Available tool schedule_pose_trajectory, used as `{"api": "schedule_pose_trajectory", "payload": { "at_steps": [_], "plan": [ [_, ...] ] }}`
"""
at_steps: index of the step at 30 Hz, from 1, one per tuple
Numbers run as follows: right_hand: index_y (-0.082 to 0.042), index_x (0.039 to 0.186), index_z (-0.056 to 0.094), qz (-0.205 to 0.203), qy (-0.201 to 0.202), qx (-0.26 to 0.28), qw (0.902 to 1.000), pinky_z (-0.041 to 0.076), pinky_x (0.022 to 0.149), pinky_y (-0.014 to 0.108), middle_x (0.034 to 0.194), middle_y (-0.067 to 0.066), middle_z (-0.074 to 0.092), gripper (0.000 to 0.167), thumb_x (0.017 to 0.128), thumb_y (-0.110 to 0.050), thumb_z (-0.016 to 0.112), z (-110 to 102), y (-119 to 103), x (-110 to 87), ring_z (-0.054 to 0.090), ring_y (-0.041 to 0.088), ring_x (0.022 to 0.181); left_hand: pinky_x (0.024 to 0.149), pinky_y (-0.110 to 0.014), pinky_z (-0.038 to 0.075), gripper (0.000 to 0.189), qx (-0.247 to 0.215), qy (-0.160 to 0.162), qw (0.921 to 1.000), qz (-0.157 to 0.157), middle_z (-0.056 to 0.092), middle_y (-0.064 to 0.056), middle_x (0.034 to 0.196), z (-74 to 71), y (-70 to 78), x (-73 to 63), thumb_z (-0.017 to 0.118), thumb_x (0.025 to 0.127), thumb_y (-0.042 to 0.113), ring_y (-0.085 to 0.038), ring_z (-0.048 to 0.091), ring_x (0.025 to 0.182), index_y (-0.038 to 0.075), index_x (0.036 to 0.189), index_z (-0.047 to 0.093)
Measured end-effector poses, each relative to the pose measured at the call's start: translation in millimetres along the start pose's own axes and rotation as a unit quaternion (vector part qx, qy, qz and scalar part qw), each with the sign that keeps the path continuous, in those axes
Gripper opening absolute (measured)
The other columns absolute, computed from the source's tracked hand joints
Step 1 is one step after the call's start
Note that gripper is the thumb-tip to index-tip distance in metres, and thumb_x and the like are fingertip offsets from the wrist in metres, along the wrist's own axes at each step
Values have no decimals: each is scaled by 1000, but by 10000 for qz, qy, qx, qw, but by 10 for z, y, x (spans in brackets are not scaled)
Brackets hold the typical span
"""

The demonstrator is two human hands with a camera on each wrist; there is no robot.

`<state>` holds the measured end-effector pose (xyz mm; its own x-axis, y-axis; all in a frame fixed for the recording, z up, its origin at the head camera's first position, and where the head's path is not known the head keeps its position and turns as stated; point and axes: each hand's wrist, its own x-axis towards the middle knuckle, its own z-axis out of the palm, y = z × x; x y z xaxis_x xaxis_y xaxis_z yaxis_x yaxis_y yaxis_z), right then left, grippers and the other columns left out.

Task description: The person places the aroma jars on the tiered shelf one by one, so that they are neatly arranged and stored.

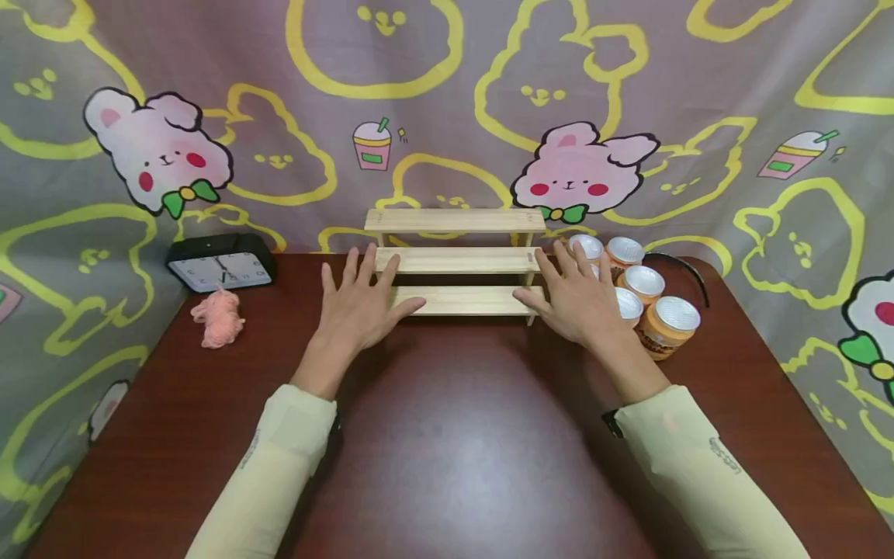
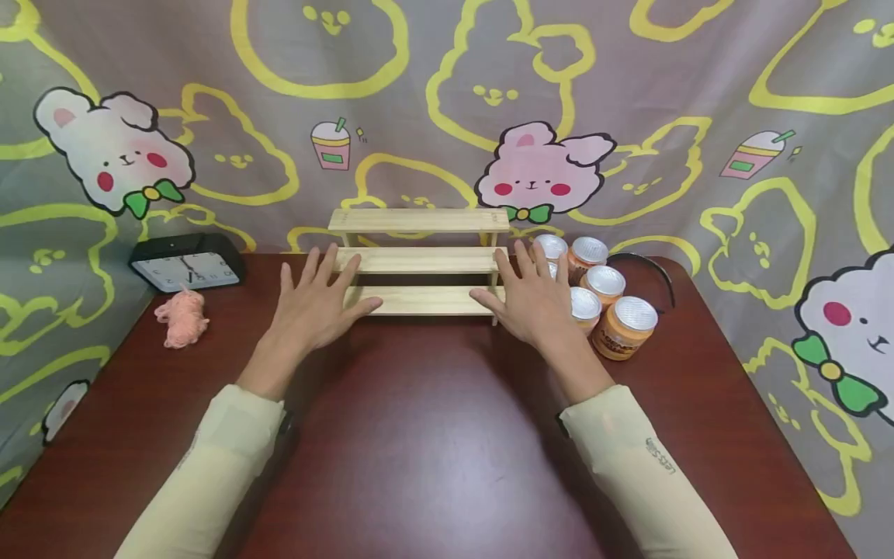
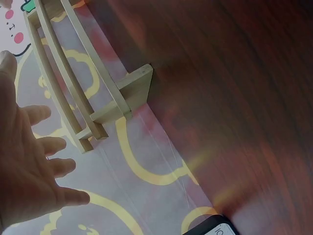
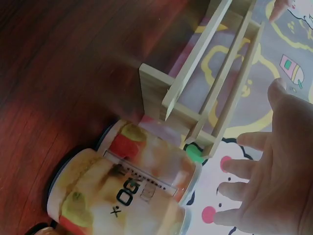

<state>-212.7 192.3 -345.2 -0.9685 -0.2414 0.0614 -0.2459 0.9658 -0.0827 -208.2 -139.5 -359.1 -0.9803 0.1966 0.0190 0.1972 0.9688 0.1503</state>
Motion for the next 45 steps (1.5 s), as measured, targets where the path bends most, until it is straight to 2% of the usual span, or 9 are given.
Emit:
{"api": "schedule_pose_trajectory", "payload": {
  "at_steps": [3,7,19,23,27,31,36,40,45],
  "plan": [
    [-11,162,28,-34,-1,11,10000,-1,118,67,166,22,19,90,98,-75,32,2,22,-31,9,44,152,115,-71,-7,91,-55,-7,10000,-5,-3,-13,170,3,-16,-20,37,95,78,-37,-8,154,23,165,17],
    [-9,161,31,-91,173,-5,9998,4,118,66,165,22,22,86,100,-70,37,-2,71,-57,12,46,151,115,-71,-6,89,-134,48,9999,17,-1,-13,170,6,-47,-26,39,96,76,-36,-7,154,24,165,18],
    [-7,157,37,-150,311,346,9988,10,115,71,163,23,26,83,99,-64,51,-26,249,-197,14,46,150,118,-68,-1,95,-209,84,9996,147,6,-13,170,4,-108,26,29,92,84,-37,-1,154,23,164,22],
    [-3,149,49,-428,793,463,9949,22,113,68,155,25,39,73,97,-51,64,-28,331,-225,27,47,146,119,-65,5,94,-267,253,9989,287,13,-15,169,-1,-137,76,34,92,82,-37,4,154,21,163,28],
    [2,141,57,-646,1305,556,9878,37,105,65,144,28,50,63,95,-39,72,-62,419,-222,45,50,131,119,-62,15,90,-497,513,9965,445,22,-17,166,2,-172,146,43,94,78,-37,14,153,17,160,36],
    [3,138,58,-476,1450,717,9857,42,99,65,141,29,53,60,95,-35,72,-117,492,-234,50,50,125,115,-62,27,84,-889,852,9912,486,33,-18,161,39,-223,225,51,95,72,-38,28,148,14,156,42],
    [2,134,61,-246,1580,1101,9810,42,95,66,140,25,56,56,94,-35,73,-134,607,-303,50,48,126,115,-63,25,86,-1554,923,9831,299,36,-13,160,95,-318,265,55,93,72,-38,30,146,15,156,44],
    [0,137,59,16,1282,1467,9808,36,100,68,143,25,52,60,95,-41,72,-173,770,-372,44,50,130,116,-60,25,83,-1941,967,9759,221,40,-14,157,117,-374,296,55,93,70,-37,32,145,14,153,48],
    [2,135,59,103,1110,1639,9802,35,103,66,137,30,54,63,94,-43,73,-242,1015,-437,46,51,128,113,-56,32,72,-2403,1190,9630,259,46,-15,150,131,-403,369,59,97,60,-36,38,140,8,146,55]
  ]
}}
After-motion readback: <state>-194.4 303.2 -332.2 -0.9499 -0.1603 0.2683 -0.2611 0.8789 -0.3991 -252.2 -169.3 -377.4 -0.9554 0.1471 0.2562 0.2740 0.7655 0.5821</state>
